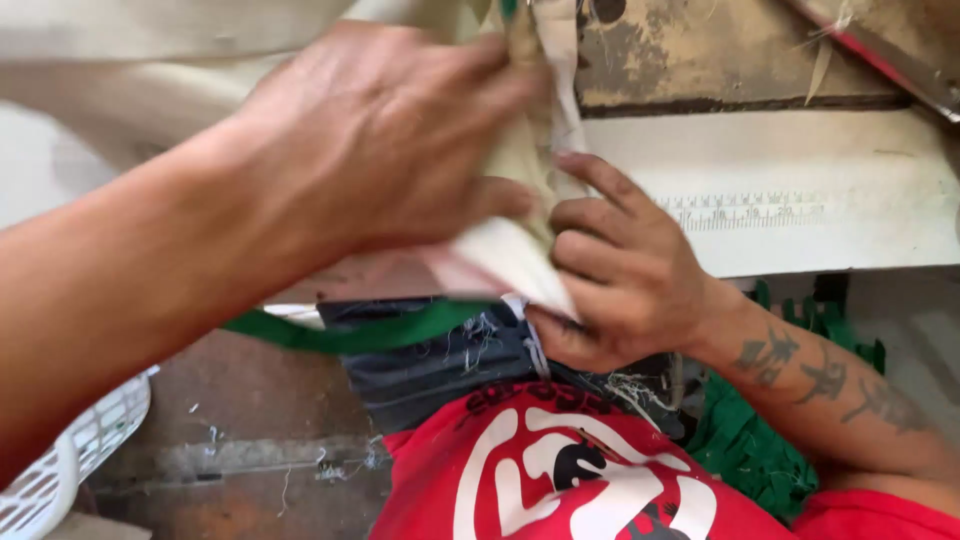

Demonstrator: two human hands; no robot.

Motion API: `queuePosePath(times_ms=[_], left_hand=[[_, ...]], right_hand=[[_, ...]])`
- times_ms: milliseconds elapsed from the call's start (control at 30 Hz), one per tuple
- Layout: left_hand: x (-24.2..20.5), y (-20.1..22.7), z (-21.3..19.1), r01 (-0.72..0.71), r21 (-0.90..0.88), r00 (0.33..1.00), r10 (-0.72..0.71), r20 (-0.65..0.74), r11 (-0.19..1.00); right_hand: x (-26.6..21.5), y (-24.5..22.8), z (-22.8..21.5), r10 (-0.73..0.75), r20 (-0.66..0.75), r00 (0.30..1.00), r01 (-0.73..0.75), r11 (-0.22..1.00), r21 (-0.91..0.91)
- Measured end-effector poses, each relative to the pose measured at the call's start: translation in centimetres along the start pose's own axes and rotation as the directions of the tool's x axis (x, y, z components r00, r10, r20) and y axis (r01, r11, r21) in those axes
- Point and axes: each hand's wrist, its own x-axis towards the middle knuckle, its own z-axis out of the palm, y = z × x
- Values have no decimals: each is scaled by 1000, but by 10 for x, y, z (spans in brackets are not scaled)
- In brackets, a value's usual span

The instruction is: A worker is finishing a tote bag by turning it inside out, inspecting the seams, and sewing specific sections using an industrial sewing machine.

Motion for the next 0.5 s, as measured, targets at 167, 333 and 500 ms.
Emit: queuePosePath(times_ms=[167,333,500], left_hand=[[12,7,-13,196,95,945,-213,247,976],[16,-31,8,-75,-52,942,53,-331,996],[13,-19,-32,-88,101,904,37,427,991]], right_hand=[[5,-6,1,0,-72,997,16,976,219],[7,-10,5,17,108,994,-36,984,177],[18,-8,-20,152,425,892,-160,987,-15]])
